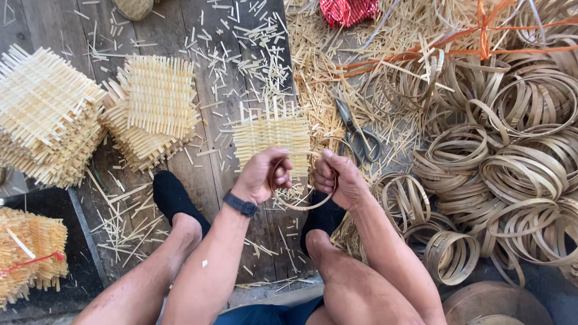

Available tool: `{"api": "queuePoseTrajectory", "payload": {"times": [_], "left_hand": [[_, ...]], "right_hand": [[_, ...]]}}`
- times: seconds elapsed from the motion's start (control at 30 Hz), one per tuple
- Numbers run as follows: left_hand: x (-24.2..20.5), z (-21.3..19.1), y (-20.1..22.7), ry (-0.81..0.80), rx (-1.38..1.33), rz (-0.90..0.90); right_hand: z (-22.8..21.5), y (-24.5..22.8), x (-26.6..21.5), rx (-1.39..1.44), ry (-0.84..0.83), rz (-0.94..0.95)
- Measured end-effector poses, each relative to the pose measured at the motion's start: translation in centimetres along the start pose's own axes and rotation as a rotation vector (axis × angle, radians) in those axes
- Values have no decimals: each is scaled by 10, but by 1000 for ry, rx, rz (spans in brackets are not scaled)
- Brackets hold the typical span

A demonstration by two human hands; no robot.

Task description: The person weaves thin bamboo strips around a circular base to form small plates, using shears to trim the excess material.

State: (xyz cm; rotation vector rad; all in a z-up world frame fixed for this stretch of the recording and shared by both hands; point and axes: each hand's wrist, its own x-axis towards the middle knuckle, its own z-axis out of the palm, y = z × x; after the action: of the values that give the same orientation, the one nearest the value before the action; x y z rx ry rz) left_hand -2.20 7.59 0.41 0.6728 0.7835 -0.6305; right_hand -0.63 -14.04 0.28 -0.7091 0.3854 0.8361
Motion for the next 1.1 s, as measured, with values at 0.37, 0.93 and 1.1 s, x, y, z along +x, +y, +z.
{"api": "queuePoseTrajectory", "payload": {"times": [0.37,0.93,1.1], "left_hand": [[11,3,-16,60,-123,74],[-37,-37,11,147,42,463],[8,-80,1,460,446,534]], "right_hand": [[-3,9,13,-27,195,-40],[79,-63,-12,-1325,349,136],[58,-17,41,-1214,505,-34]]}}
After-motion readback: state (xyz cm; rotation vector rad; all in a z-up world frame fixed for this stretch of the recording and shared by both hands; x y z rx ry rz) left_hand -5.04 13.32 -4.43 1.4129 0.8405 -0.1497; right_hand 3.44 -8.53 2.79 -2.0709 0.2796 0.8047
